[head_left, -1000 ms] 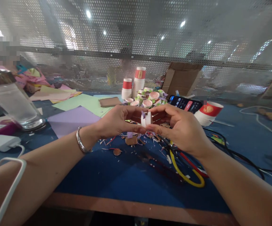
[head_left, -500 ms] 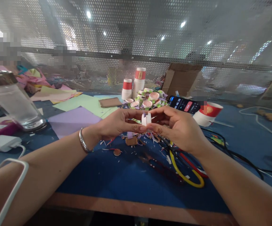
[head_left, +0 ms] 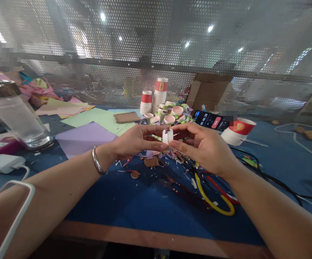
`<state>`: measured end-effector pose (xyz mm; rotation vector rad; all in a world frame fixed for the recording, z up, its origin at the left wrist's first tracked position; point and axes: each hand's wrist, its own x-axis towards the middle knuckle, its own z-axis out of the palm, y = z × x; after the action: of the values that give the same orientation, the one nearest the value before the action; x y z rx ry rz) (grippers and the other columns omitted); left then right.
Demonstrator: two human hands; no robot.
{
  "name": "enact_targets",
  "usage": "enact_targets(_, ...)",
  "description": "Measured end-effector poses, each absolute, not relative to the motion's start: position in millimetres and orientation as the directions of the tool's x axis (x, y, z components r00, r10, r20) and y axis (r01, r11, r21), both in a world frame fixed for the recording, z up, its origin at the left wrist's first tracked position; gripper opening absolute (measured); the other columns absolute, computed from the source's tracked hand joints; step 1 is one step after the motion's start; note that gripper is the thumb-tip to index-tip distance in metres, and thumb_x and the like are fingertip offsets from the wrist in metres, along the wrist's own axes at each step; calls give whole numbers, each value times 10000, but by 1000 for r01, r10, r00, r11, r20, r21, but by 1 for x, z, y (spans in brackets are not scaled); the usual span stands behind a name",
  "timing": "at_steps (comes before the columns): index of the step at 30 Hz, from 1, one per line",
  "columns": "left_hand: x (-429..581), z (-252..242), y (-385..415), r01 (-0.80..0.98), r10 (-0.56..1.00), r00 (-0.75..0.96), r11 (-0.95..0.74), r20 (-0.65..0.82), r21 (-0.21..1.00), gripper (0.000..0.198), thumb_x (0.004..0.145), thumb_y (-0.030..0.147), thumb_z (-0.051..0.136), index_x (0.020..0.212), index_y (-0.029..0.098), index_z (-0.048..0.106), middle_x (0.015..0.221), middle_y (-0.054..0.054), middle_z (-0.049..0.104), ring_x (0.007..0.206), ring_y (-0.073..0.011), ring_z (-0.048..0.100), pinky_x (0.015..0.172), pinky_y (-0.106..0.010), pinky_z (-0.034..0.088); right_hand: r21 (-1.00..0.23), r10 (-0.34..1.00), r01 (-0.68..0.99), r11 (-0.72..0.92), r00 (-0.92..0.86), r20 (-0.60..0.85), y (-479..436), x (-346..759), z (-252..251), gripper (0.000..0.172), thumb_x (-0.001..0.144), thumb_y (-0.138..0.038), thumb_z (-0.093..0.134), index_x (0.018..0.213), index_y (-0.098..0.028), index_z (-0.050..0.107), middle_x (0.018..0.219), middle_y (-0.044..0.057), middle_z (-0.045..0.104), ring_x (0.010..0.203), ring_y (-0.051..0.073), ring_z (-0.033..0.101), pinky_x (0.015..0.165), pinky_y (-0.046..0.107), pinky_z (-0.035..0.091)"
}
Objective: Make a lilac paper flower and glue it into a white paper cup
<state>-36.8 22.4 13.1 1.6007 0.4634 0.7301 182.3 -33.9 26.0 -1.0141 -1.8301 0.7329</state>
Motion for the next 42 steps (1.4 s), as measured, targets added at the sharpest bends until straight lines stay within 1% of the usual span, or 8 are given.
enact_targets(4, -36, 12, 23, -142, 654, 722, -178, 225, 974, 501, 769, 192, 836, 1252, 241, 712, 1089, -72, 779, 946, -146, 730, 842, -282, 578, -803, 881, 364, 471, -245, 406, -35, 180, 27, 450, 748, -420, 855, 1112, -213, 691, 1056, 87, 751, 892, 242, 735, 757, 383, 623)
enact_targets(11, -36, 15, 21, -142, 655, 726, -154, 209, 978, 522, 770, 160, 829, 1271, 223, 699, 1112, -71, 772, 952, -143, 719, 882, -299, 562, -804, 875, 351, 480, -263, 407, -38, 181, 28, 409, 789, -391, 823, 1139, -226, 690, 1137, 90, 739, 925, 240, 731, 764, 370, 620)
enact_targets(16, -36, 15, 21, -138, 646, 734, -158, 208, 978, 524, 773, 151, 823, 1274, 235, 698, 1164, -67, 758, 958, -140, 718, 886, -297, 554, -814, 878, 338, 472, -263, 399, -39, 181, 28, 403, 785, -380, 830, 1123, -215, 685, 1082, 82, 735, 879, 220, 726, 723, 345, 614)
enact_targets(23, -36, 14, 20, -136, 663, 714, -182, 223, 974, 593, 779, 203, 831, 1343, 250, 654, 1196, -88, 747, 1046, -190, 713, 959, -369, 544, -818, 871, 312, 483, -266, 412, -40, 181, 29, 391, 800, -400, 819, 1111, -213, 675, 1085, 74, 715, 863, 193, 718, 735, 325, 622)
enact_targets(27, -36, 15, 20, -130, 658, 718, -195, 228, 972, 568, 783, 201, 826, 1326, 244, 667, 1202, -91, 745, 1050, -193, 712, 951, -361, 547, -821, 867, 297, 487, -274, 416, -38, 181, 28, 407, 798, -383, 823, 1131, -212, 662, 1108, 72, 703, 890, 190, 716, 762, 320, 630)
enact_targets(34, -35, 16, 17, -149, 681, 712, -94, 173, 984, 595, 782, 125, 808, 1342, 257, 655, 1184, -78, 750, 1006, -170, 716, 927, -343, 562, -817, 854, 273, 509, -277, 440, -37, 180, 27, 401, 793, -362, 831, 1129, -222, 662, 1107, 59, 699, 903, 190, 721, 771, 325, 639)
enact_targets(39, -34, 14, 17, -171, 684, 710, -64, 168, 983, 570, 801, 162, 808, 1338, 282, 657, 1175, -65, 748, 978, -150, 715, 900, -307, 560, -807, 852, 287, 515, -271, 448, -36, 182, 27, 387, 772, -338, 850, 1109, -237, 688, 1148, 66, 714, 968, 225, 719, 805, 352, 633)
enact_targets(42, -34, 14, 16, -170, 678, 718, -49, 158, 984, 541, 808, 172, 805, 1321, 282, 671, 1166, -62, 747, 985, -148, 711, 909, -305, 558, -827, 866, 277, 490, -266, 424, -36, 183, 26, 417, 754, -340, 864, 1115, -230, 685, 1114, 73, 728, 972, 240, 720, 808, 369, 630)
